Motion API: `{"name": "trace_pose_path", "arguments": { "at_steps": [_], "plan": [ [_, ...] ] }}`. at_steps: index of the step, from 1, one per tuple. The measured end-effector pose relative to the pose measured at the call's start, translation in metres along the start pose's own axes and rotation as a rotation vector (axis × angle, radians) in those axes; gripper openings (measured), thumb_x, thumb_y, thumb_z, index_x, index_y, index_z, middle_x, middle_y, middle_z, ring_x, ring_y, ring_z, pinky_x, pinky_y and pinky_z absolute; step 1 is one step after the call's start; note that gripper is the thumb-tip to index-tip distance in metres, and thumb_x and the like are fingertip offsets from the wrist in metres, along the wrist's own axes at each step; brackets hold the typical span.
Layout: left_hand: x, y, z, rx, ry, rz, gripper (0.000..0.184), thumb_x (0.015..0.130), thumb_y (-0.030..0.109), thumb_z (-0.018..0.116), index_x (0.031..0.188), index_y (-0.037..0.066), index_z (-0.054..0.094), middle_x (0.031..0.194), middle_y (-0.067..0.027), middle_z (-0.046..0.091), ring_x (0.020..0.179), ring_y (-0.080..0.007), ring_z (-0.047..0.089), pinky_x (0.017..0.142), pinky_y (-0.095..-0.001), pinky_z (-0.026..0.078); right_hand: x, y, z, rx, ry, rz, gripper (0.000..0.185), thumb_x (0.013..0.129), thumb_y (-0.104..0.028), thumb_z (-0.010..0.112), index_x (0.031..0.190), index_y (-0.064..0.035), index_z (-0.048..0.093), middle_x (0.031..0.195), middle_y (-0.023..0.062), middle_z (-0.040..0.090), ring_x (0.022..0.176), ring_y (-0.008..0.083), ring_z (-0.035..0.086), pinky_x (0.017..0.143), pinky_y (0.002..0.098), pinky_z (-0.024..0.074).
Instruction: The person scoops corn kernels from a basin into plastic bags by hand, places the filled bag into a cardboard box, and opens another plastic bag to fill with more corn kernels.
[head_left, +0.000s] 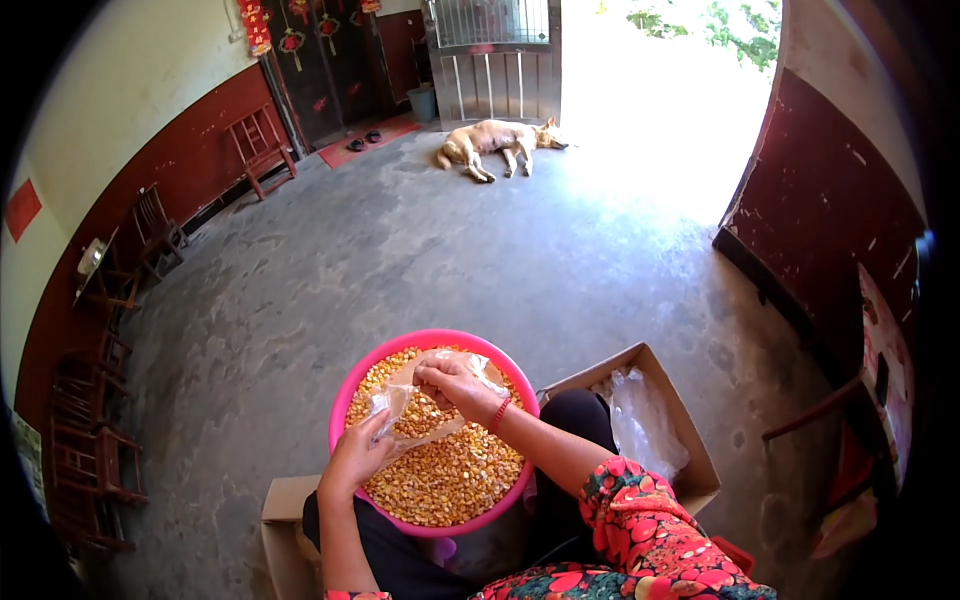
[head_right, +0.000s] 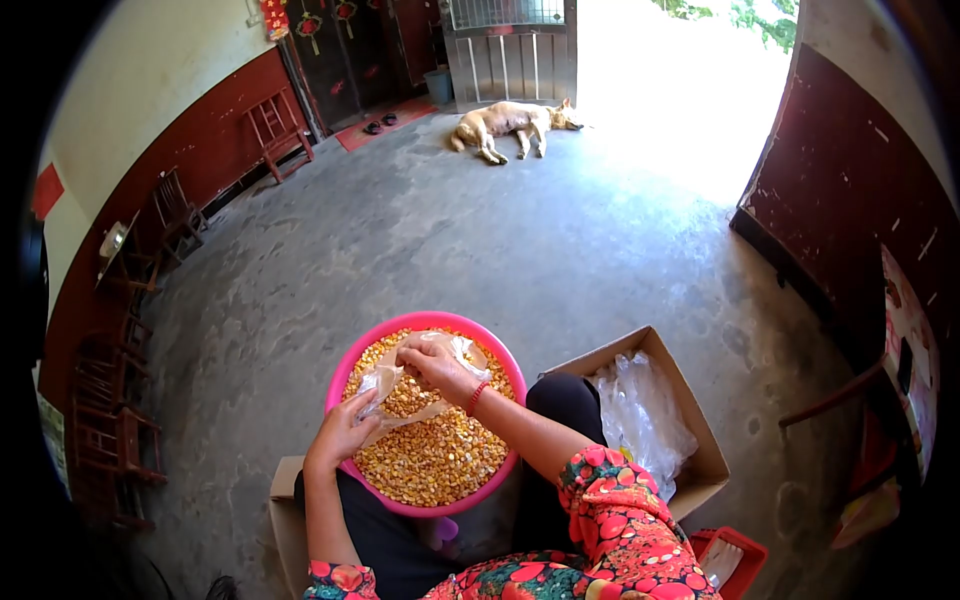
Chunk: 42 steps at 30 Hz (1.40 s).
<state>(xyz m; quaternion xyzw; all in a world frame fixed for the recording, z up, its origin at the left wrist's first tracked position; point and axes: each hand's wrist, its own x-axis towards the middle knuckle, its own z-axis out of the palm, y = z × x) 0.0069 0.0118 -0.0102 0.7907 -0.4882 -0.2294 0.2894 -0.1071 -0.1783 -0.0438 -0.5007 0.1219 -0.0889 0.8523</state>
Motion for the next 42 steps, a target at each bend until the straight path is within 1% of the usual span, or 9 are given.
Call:
{"name": "trace_pose_path", "arguments": {
  "at_steps": [2,7,12,16,21,24,28,32,42],
  "plan": [
    [0.001,-0.006,0.002,-0.005,0.014,0.026,0.051,0.077,0.01,0.062,0.125,-0.001,0.051,0.117,-0.0221,0.059,0.107,-0.0274,0.059,0.092,-0.0344,0.044,0.011,0.014,-0.008,-0.191,0.189,-0.151,0.019,0.091,-0.021,0.05,0.078,-0.0077,0.057,0.062,-0.0046,0.046,0.05,0.0028,0.038,0.043,0.0187,0.0284],
    [0.0,-0.003,0.0,-0.014,0.017,0.019,0.05,0.077,0.01,0.062,0.124,-0.002,0.051,0.116,-0.0225,0.059,0.106,-0.0278,0.059,0.091,-0.0346,0.044,0.018,0.029,-0.011,-0.539,0.162,-0.249,0.023,0.09,-0.022,0.051,0.085,-0.0018,0.061,0.074,-0.0001,0.057,0.072,0.0081,0.052,0.065,0.0244,0.0427],
    [0.0,-0.006,-0.001,-0.009,0.028,0.052,0.049,0.077,0.009,0.06,0.123,-0.003,0.052,0.115,-0.0227,0.059,0.106,-0.0293,0.059,0.091,-0.0352,0.045,0.008,0.032,0.001,-0.819,0.213,-0.434,0.022,0.085,-0.02,0.055,0.085,0.0009,0.062,0.066,0.0111,0.058,0.065,0.011,0.055,0.061,0.0329,0.0454],
    [0.001,-0.01,0.0,-0.012,0.035,0.069,0.047,0.078,0.012,0.058,0.123,-0.001,0.052,0.115,-0.0258,0.058,0.107,-0.0355,0.057,0.092,-0.0386,0.044,-0.001,0.033,0.015,-0.641,-0.035,-0.341,0.019,0.084,-0.018,0.056,0.087,0.0001,0.063,0.067,0.0081,0.061,0.064,0.0099,0.055,0.059,0.031,0.0459],
    [0.002,-0.02,0.004,0.035,0.04,0.107,0.045,0.079,0.009,0.054,0.124,0.0,0.052,0.116,-0.025,0.057,0.109,-0.036,0.056,0.093,-0.0387,0.043,-0.016,0.052,0.033,-0.75,-0.668,-0.107,0.017,0.082,-0.015,0.058,0.089,-0.0003,0.064,0.074,0.0083,0.064,0.069,0.0163,0.061,0.064,0.0316,0.0485],
    [0.002,-0.015,0.003,0.032,0.032,0.087,0.045,0.079,0.009,0.053,0.124,0.001,0.053,0.117,-0.0251,0.057,0.109,-0.0358,0.055,0.094,-0.0385,0.043,-0.021,0.075,0.038,-0.968,-0.769,-0.329,0.018,0.08,-0.015,0.058,0.091,-0.0013,0.064,0.083,0.0151,0.066,0.079,0.0266,0.063,0.072,0.0371,0.0493],
    [0.002,-0.013,0.004,0.022,0.032,0.068,0.046,0.079,0.012,0.056,0.124,0.001,0.053,0.115,-0.0254,0.057,0.106,-0.0355,0.057,0.092,-0.0382,0.043,-0.027,0.099,0.033,-1.247,-0.537,-0.609,0.019,0.073,-0.015,0.059,0.089,-0.0049,0.064,0.091,0.0144,0.061,0.089,0.0312,0.06,0.077,0.0433,0.047],
    [0.002,-0.01,0.002,0.025,0.03,0.054,0.048,0.078,0.015,0.059,0.123,0.001,0.053,0.111,-0.0256,0.059,0.103,-0.0352,0.059,0.09,-0.0382,0.045,-0.019,0.115,0.029,-1.432,-0.544,-0.569,0.018,0.073,-0.015,0.056,0.087,-0.0052,0.062,0.095,0.0157,0.059,0.091,0.0338,0.058,0.076,0.0459,0.0459],
    [0.002,-0.014,0.003,0.033,0.029,0.061,0.048,0.078,0.017,0.06,0.123,0.002,0.054,0.11,-0.0254,0.06,0.101,-0.0348,0.06,0.088,-0.0379,0.046,-0.022,0.106,0.033,-1.417,-0.589,-0.405,0.021,0.079,-0.02,0.053,0.074,-0.001,0.061,0.07,0.018,0.061,0.07,0.0353,0.061,0.067,0.0461,0.048]
  ]
}}
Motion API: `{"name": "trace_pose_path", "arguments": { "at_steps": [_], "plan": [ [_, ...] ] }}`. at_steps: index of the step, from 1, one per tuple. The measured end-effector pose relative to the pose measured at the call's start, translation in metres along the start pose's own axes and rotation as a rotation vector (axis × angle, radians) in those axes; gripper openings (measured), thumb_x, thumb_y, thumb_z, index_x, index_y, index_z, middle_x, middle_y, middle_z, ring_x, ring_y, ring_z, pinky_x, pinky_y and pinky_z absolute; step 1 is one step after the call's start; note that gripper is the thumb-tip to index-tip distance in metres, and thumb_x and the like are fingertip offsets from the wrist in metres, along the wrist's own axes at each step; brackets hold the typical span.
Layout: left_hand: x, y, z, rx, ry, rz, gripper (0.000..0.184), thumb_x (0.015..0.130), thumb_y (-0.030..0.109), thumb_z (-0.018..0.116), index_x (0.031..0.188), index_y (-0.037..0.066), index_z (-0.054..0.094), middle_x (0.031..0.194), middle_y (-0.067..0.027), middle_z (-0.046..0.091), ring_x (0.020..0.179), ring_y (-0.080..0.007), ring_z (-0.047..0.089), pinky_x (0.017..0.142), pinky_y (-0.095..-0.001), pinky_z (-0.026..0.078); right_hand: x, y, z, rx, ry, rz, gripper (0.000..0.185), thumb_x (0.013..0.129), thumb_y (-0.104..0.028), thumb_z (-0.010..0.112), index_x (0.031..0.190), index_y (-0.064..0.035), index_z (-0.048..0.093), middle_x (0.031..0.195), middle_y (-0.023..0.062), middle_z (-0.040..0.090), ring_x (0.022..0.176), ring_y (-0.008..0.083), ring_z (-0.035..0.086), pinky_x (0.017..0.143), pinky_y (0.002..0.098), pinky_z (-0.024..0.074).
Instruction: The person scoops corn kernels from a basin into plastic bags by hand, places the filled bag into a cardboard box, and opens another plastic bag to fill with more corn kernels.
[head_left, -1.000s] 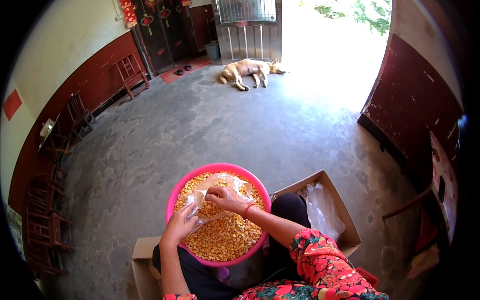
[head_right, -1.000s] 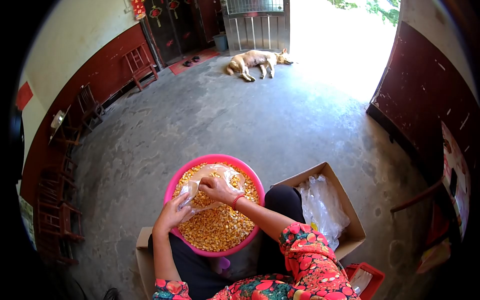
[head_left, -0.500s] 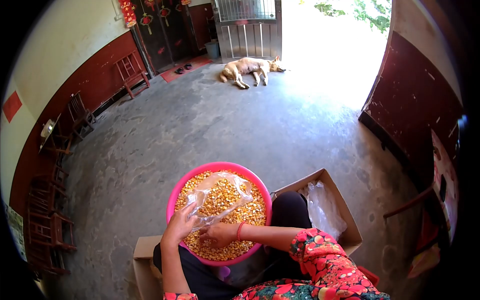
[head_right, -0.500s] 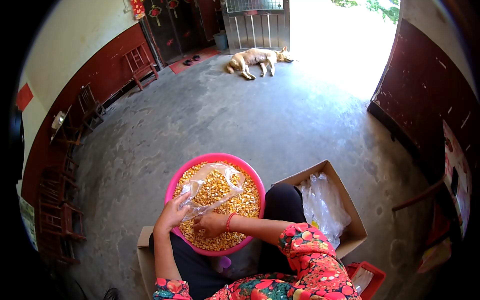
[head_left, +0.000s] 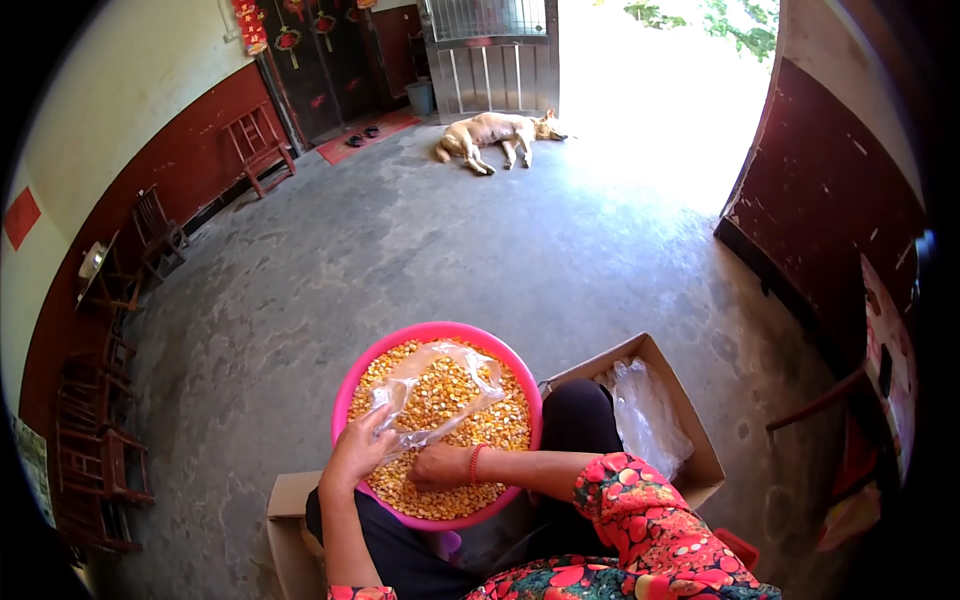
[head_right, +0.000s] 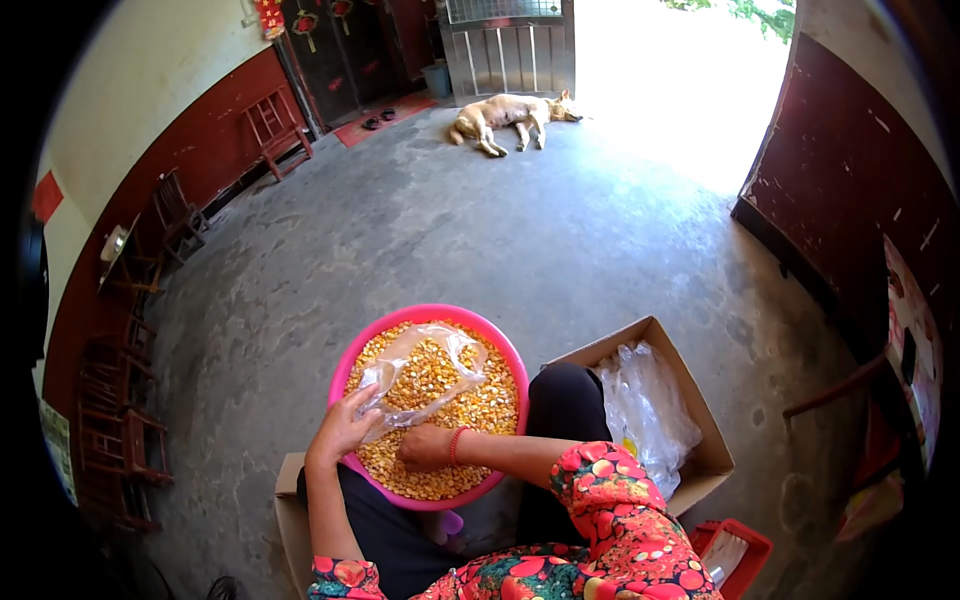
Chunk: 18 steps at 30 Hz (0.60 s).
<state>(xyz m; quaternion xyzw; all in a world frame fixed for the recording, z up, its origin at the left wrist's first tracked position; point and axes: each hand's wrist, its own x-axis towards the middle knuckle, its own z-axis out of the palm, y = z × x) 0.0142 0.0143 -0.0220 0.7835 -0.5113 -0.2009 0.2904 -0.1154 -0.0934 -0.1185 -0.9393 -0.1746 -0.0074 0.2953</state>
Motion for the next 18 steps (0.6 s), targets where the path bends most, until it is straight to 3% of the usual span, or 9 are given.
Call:
{"name": "trace_pose_path", "arguments": {
  "at_steps": [2,6,8,9,12,13,14,16,18],
  "plan": [
    [-0.001,0.0,0.0,-0.033,0.014,-0.018,0.048,0.078,0.018,0.061,0.123,0.002,0.054,0.11,-0.0252,0.06,0.101,-0.0341,0.06,0.087,-0.0376,0.046,0.002,0.0,-0.004,-0.018,-0.059,0.035,0.022,0.08,-0.02,0.053,0.075,-0.0005,0.061,0.071,0.0185,0.062,0.071,0.0357,0.061,0.067,0.0462,0.0478],
    [0.0,-0.002,0.001,-0.028,0.001,-0.007,0.048,0.078,0.017,0.061,0.123,0.002,0.054,0.11,-0.0248,0.06,0.101,-0.0333,0.061,0.087,-0.0374,0.046,0.007,0.009,-0.003,0.202,0.059,-0.01,0.024,0.082,-0.022,0.053,0.081,0.0011,0.061,0.071,0.0183,0.061,0.065,0.0328,0.059,0.065,0.0422,0.0466],
    [-0.001,-0.001,0.001,-0.067,0.004,-0.001,0.047,0.078,0.015,0.06,0.123,0.002,0.054,0.11,-0.0248,0.06,0.101,-0.0334,0.061,0.088,-0.0372,0.046,0.009,0.013,0.006,0.683,0.233,0.18,0.029,0.088,-0.027,0.051,0.09,-0.0003,0.06,0.068,0.0099,0.057,0.061,0.0232,0.055,0.058,0.038,0.0453],
    [-0.001,0.0,0.0,-0.067,0.001,0.001,0.047,0.078,0.015,0.06,0.123,0.002,0.054,0.11,-0.0248,0.06,0.101,-0.0334,0.061,0.088,-0.0372,0.046,0.006,-0.003,-0.021,0.939,0.033,0.539,0.031,0.09,-0.031,0.049,0.097,-0.0027,0.061,0.066,0.0022,0.051,0.06,0.0131,0.05,0.053,0.0307,0.0425],
    [-0.002,0.005,-0.002,-0.057,-0.004,-0.015,0.046,0.078,0.013,0.059,0.122,0.001,0.054,0.111,-0.0248,0.06,0.101,-0.0337,0.06,0.089,-0.0368,0.045,0.004,0.004,-0.026,1.187,-0.094,0.515,0.028,0.09,-0.032,0.051,0.095,-0.0068,0.061,0.065,-0.0024,0.046,0.055,0.0079,0.043,0.047,0.0239,0.0362],
    [-0.001,0.006,-0.003,-0.059,-0.028,-0.041,0.045,0.079,0.009,0.058,0.123,0.0,0.053,0.115,-0.0228,0.059,0.106,-0.0297,0.058,0.091,-0.0349,0.044,0.002,0.003,-0.031,1.23,-0.16,0.471,0.022,0.09,-0.028,0.051,0.089,-0.0083,0.06,0.064,-0.0037,0.043,0.049,0.0045,0.036,0.042,0.0206,0.0293],
    [0.0,0.006,-0.003,-0.061,-0.051,-0.068,0.045,0.079,0.005,0.056,0.124,-0.001,0.052,0.119,-0.0207,0.058,0.11,-0.0257,0.056,0.094,-0.0329,0.042,0.003,0.004,-0.035,1.229,-0.157,0.473,0.022,0.09,-0.028,0.051,0.089,-0.0083,0.06,0.064,-0.0037,0.043,0.049,0.0045,0.036,0.042,0.0206,0.0293],
    [0.0,0.0,-0.001,-0.072,-0.033,-0.037,0.045,0.079,0.009,0.057,0.123,0.0,0.053,0.116,-0.0227,0.059,0.107,-0.0295,0.058,0.092,-0.0347,0.043,0.007,0.006,-0.045,1.252,-0.384,0.265,0.019,0.091,-0.026,0.051,0.087,-0.0084,0.058,0.062,-0.0058,0.042,0.045,0.003,0.032,0.039,0.0201,0.0244],
    [-0.001,-0.005,0.0,-0.081,-0.01,-0.015,0.045,0.078,0.013,0.058,0.122,0.001,0.055,0.113,-0.0247,0.059,0.103,-0.0332,0.06,0.09,-0.0364,0.045,0.002,0.007,-0.065,1.298,-0.333,0.22,0.018,0.092,-0.025,0.051,0.087,-0.0086,0.057,0.062,-0.0062,0.042,0.045,0.0024,0.032,0.039,0.0196,0.0232]
  ]
}}
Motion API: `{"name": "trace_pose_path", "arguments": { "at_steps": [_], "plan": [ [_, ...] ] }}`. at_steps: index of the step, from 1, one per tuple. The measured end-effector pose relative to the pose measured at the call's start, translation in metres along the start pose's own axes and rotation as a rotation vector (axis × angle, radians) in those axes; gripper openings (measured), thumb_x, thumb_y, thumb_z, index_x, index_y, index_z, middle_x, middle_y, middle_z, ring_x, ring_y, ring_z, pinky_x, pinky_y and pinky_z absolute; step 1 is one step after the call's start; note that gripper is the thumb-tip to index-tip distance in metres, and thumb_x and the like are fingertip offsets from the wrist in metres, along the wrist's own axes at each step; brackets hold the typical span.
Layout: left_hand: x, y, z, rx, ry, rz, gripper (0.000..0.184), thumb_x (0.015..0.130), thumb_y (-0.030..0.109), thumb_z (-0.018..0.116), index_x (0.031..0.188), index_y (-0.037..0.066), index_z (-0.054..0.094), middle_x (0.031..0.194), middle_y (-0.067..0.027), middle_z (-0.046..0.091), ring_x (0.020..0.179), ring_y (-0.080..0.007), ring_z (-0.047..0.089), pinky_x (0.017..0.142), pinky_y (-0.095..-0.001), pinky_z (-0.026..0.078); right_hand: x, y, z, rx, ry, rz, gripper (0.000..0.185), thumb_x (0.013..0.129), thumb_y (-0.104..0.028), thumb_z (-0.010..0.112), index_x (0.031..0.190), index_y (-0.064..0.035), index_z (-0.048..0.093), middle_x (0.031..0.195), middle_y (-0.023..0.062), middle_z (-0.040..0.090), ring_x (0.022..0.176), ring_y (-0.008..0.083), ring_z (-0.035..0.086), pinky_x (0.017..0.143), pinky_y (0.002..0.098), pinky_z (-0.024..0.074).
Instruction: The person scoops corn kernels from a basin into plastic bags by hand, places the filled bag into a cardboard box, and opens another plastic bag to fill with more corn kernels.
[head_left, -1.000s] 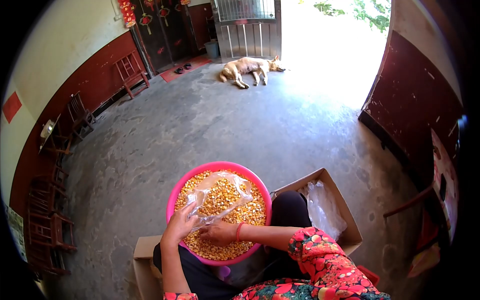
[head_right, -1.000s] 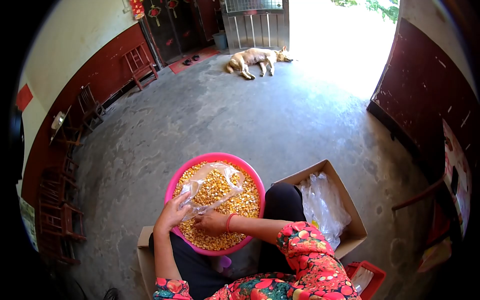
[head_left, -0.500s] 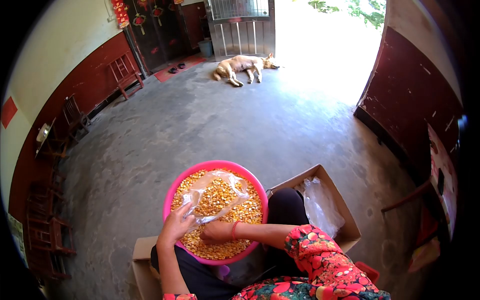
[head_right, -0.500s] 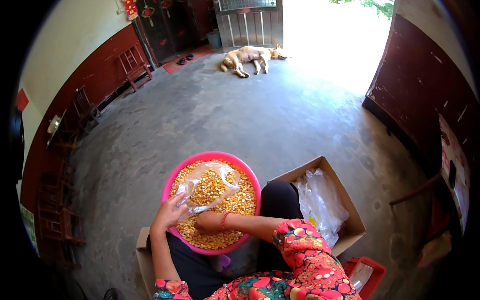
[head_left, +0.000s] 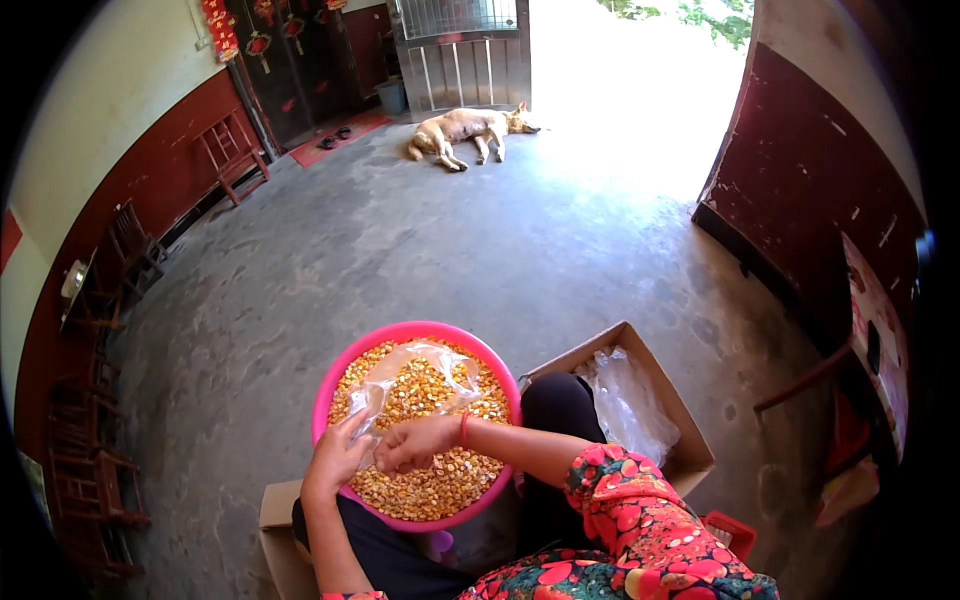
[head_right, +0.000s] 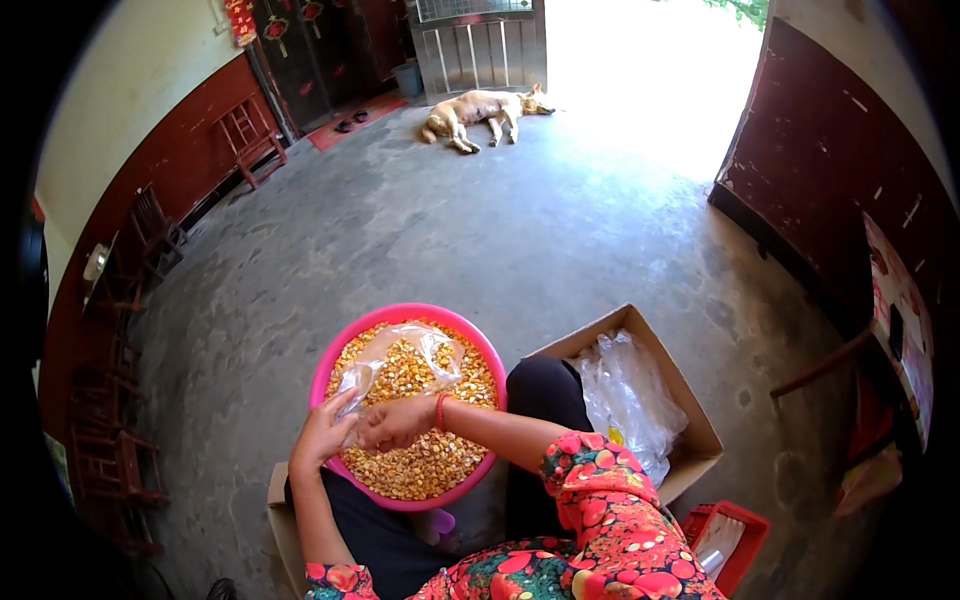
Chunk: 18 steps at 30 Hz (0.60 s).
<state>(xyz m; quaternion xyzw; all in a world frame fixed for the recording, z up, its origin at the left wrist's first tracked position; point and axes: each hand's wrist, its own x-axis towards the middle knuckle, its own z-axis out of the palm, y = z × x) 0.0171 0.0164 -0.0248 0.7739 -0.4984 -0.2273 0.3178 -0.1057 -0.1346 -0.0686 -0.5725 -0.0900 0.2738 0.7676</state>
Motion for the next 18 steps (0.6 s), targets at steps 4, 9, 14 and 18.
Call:
{"name": "trace_pose_path", "arguments": {
  "at_steps": [4,9,14,18],
  "plan": [
    [0.0,0.008,-0.001,0.053,0.002,0.031,0.045,0.079,0.014,0.059,0.122,0.001,0.055,0.111,-0.0243,0.06,0.101,-0.033,0.06,0.088,-0.0362,0.045,-0.024,-0.028,-0.006,0.191,0.36,-0.244,0.017,0.091,-0.023,0.052,0.087,-0.0076,0.057,0.059,-0.0064,0.04,0.043,0.0025,0.03,0.038,0.0194,0.0213],
    [-0.001,0.014,-0.002,0.064,-0.012,-0.028,0.046,0.079,0.017,0.061,0.122,0.002,0.055,0.11,-0.0242,0.06,0.1,-0.0331,0.061,0.087,-0.0369,0.045,-0.02,-0.01,-0.033,0.21,0.621,-0.306,0.017,0.092,-0.021,0.052,0.087,-0.006,0.058,0.06,-0.0051,0.044,0.044,0.0029,0.032,0.039,0.0202,0.0232],
    [0.0,0.008,-0.002,0.068,-0.001,0.024,0.046,0.079,0.017,0.061,0.122,0.001,0.055,0.111,-0.0244,0.06,0.102,-0.034,0.06,0.089,-0.0376,0.045,-0.009,0.002,-0.035,-0.03,0.765,-0.336,0.018,0.09,-0.02,0.054,0.085,-0.0031,0.06,0.063,-0.0026,0.05,0.051,0.0064,0.044,0.046,0.0223,0.035],
    [0.0,0.013,-0.004,0.049,-0.008,0.007,0.046,0.079,0.016,0.061,0.121,0.001,0.055,0.112,-0.0245,0.059,0.103,-0.034,0.059,0.09,-0.0376,0.045,-0.005,0.007,-0.037,-0.314,0.853,-0.345,0.019,0.087,-0.019,0.057,0.088,-0.0003,0.062,0.075,0.004,0.063,0.069,0.0113,0.058,0.063,0.026,0.0465]
  ]
}}
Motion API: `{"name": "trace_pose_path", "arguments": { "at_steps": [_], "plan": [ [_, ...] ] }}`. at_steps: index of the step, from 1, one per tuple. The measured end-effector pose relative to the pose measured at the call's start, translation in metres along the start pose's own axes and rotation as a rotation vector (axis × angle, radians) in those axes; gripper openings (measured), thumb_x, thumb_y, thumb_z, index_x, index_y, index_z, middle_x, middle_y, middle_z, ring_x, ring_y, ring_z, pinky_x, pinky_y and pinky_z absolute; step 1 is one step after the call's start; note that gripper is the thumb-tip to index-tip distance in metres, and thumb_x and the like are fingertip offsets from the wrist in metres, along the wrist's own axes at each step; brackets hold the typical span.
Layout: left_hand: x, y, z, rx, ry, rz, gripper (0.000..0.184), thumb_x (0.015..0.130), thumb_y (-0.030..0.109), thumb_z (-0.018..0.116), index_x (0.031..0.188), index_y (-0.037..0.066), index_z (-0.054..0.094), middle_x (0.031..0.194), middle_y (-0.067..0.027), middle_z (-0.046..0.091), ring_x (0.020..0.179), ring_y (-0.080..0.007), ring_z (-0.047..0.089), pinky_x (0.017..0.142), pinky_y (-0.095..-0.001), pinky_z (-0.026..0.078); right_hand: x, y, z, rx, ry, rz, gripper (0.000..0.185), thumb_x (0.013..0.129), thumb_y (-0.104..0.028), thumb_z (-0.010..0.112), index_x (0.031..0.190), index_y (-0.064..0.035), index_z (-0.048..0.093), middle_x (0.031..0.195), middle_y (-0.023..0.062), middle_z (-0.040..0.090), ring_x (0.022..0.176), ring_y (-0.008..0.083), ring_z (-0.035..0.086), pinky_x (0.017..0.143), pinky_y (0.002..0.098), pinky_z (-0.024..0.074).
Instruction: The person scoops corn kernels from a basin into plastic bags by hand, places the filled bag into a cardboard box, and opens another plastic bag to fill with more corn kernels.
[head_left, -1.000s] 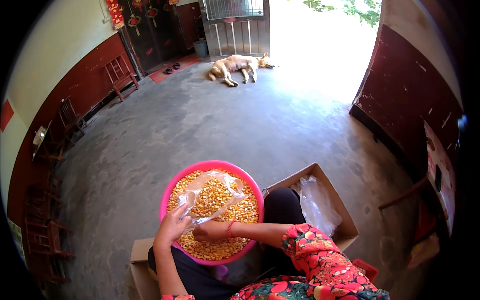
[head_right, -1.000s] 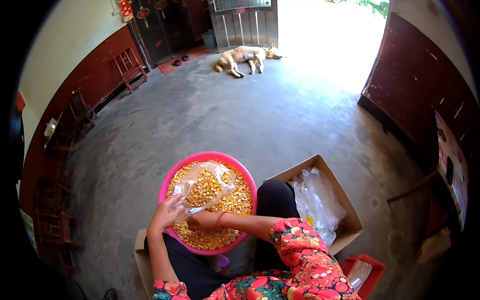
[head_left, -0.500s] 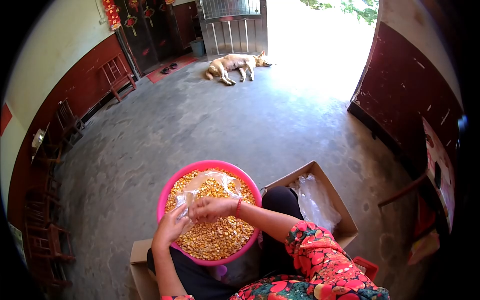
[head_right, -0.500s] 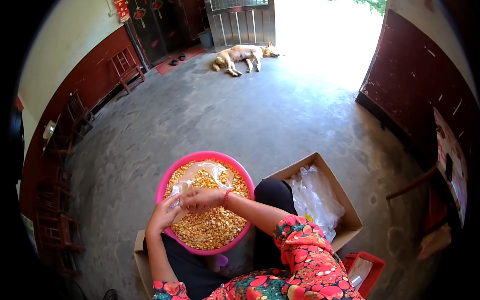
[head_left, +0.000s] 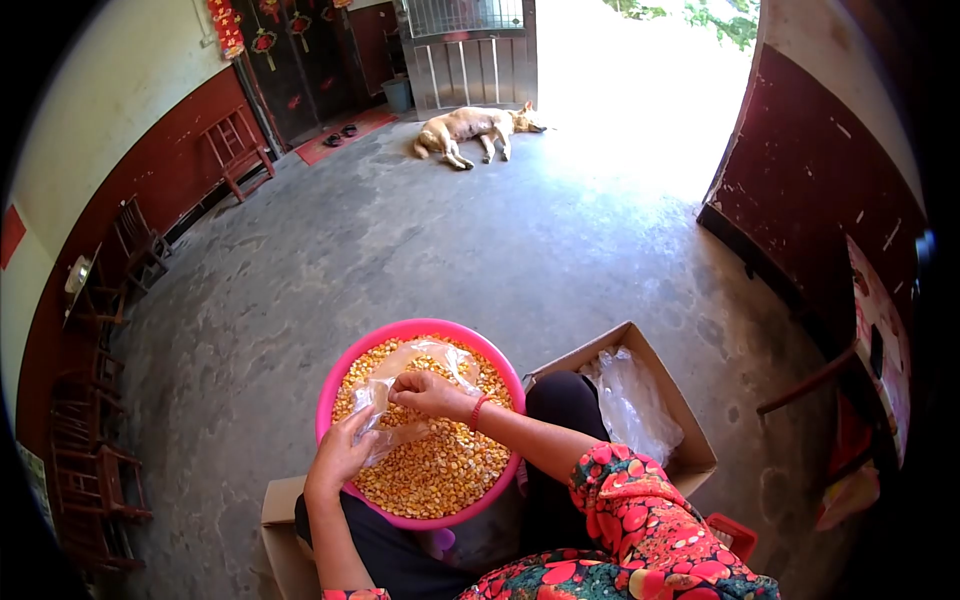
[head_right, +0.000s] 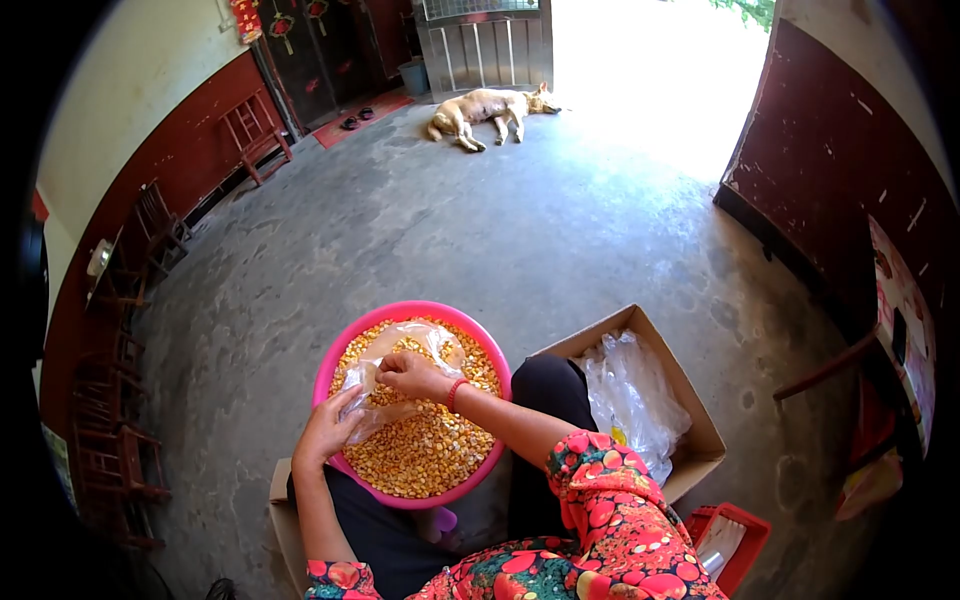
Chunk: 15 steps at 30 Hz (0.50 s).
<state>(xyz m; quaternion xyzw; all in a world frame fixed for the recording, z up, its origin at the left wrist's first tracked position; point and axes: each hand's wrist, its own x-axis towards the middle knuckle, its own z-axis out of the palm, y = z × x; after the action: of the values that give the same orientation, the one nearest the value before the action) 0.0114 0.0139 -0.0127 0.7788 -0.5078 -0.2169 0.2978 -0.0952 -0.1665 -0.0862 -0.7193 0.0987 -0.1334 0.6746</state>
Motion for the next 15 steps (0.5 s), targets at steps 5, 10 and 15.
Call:
{"name": "trace_pose_path", "arguments": {
  "at_steps": [5,10,15],
  "plan": [
    [0.0,-0.007,0.001,0.021,-0.001,0.018,0.046,0.078,0.014,0.06,0.122,0.0,0.054,0.115,-0.0243,0.058,0.107,-0.0344,0.057,0.092,-0.0377,0.043,-0.005,-0.003,0.002,-0.17,0.054,-0.077,0.02,0.088,-0.017,0.057,0.095,0.0009,0.062,0.08,0.0018,0.064,0.073,0.009,0.058,0.067,0.0267,0.048],
    [0.002,-0.011,0.001,0.032,0.03,0.053,0.047,0.078,0.01,0.058,0.123,0.0,0.052,0.12,-0.024,0.055,0.112,-0.0344,0.054,0.095,-0.0375,0.041,-0.014,-0.027,0.009,0.036,-0.32,-0.035,0.017,0.088,-0.014,0.054,0.097,-0.0008,0.062,0.079,0.0013,0.063,0.073,0.0085,0.058,0.066,0.0262,0.0483],
    [0.002,-0.019,0.005,-0.013,0.086,0.022,0.048,0.078,0.006,0.056,0.125,0.0,0.051,0.122,-0.0236,0.054,0.114,-0.0349,0.053,0.096,-0.0376,0.041,-0.028,-0.021,0.04,-0.095,-0.75,-0.194,0.019,0.085,-0.011,0.054,0.098,0.0,0.062,0.085,0.007,0.065,0.079,0.0143,0.061,0.07,0.0299,0.0493]
  ]
}}
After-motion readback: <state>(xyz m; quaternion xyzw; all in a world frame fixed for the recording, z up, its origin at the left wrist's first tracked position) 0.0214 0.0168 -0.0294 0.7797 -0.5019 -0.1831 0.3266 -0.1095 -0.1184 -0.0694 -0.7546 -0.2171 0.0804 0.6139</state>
